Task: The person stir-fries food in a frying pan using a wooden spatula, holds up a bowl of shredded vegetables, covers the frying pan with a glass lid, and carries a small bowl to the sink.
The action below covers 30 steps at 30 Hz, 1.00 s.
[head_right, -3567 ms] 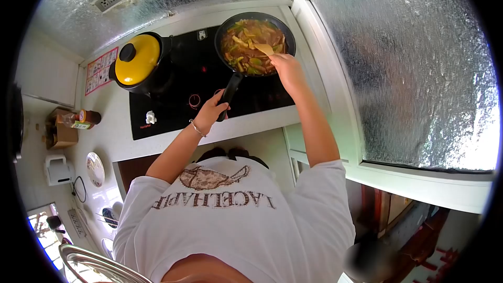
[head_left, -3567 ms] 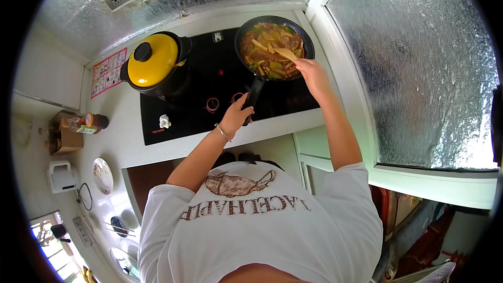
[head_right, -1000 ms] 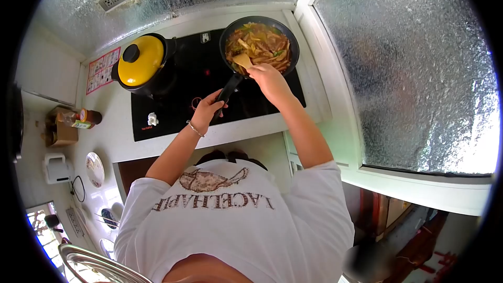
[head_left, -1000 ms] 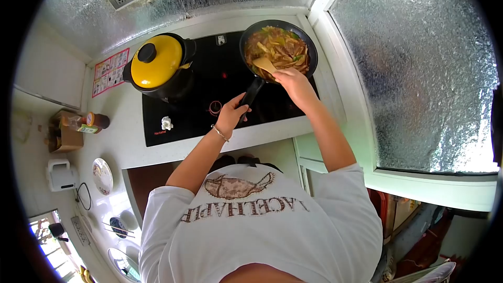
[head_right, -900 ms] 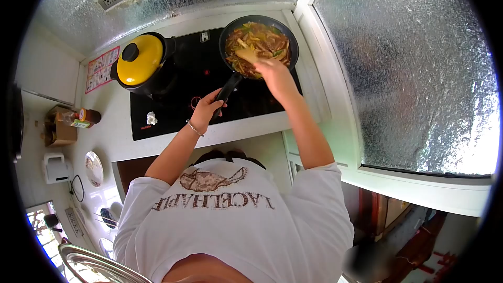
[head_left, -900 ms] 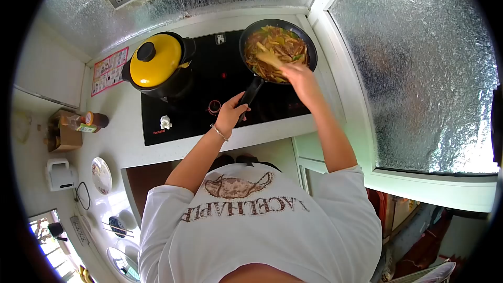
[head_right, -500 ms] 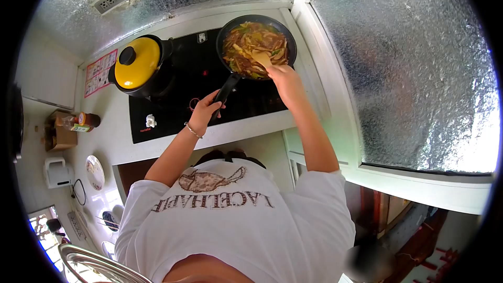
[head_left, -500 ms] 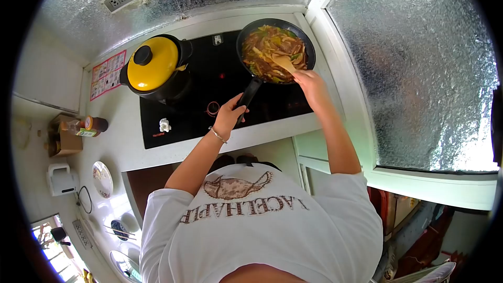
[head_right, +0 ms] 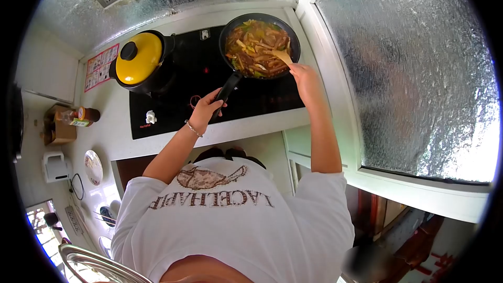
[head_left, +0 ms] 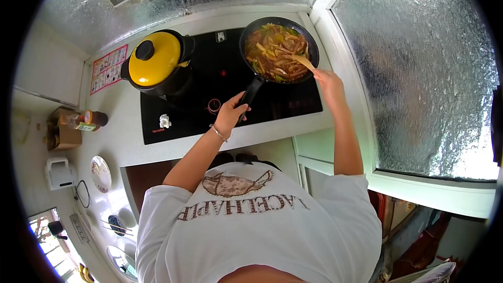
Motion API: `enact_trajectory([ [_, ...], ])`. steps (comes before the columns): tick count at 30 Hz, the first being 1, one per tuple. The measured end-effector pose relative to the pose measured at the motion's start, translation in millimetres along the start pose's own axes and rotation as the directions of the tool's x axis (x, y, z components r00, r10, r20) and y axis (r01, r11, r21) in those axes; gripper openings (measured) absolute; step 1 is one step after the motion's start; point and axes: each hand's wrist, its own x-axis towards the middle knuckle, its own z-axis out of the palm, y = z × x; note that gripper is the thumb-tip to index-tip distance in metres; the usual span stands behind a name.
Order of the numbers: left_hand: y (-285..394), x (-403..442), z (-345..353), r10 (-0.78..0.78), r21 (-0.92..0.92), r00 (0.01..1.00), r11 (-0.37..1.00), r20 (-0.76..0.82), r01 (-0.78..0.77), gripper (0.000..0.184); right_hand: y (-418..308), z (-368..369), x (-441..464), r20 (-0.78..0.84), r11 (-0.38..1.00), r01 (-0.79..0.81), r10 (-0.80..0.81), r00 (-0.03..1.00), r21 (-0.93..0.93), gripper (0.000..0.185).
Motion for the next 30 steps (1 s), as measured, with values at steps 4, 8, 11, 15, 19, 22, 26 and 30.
enact_trajectory([
  [4,-1,0,0,-0.006,0.001,1.0,1.0,-0.02,0.006,0.046,-32,-27,-7,0.04,0.999,-0.039,0.037,0.999,0.03,0.019],
  [8,-3,1,-1,-0.008,0.003,1.0,1.0,-0.014,0.008,0.046,-32,-28,-6,0.174,0.998,-0.044,0.034,0.984,0.053,0.019],
  [11,-3,0,0,0.0,-0.006,1.0,1.0,-0.019,0.0,0.046,-45,-38,-3,0.16,0.995,-0.04,0.024,0.987,0.094,0.018],
  [15,-5,1,-2,-0.016,-0.001,1.0,1.0,-0.013,0.016,0.047,-49,-23,-8,0.258,0.991,0.11,-0.125,0.958,0.074,0.019],
  [19,-3,1,-2,-0.015,0.002,1.0,1.0,-0.014,0.015,0.047,-55,-35,-2,0.22,0.997,-0.05,0.037,0.975,0.053,0.02],
  [22,-2,2,-3,-0.014,0.015,1.0,1.0,-0.009,0.014,0.047,-56,-42,-1,0.126,0.995,-0.057,0.046,0.991,0.081,0.022],
  [26,-3,2,-2,-0.006,0.019,1.0,1.0,-0.003,0.006,0.046,-45,-15,4,0.105,0.992,0.103,-0.111,0.988,0.076,0.021],
  [30,-4,4,-3,0.006,0.024,1.0,1.0,0.003,-0.006,0.045,-34,26,18,0.051,0.959,0.284,-0.284,0.958,-0.003,0.025],
])
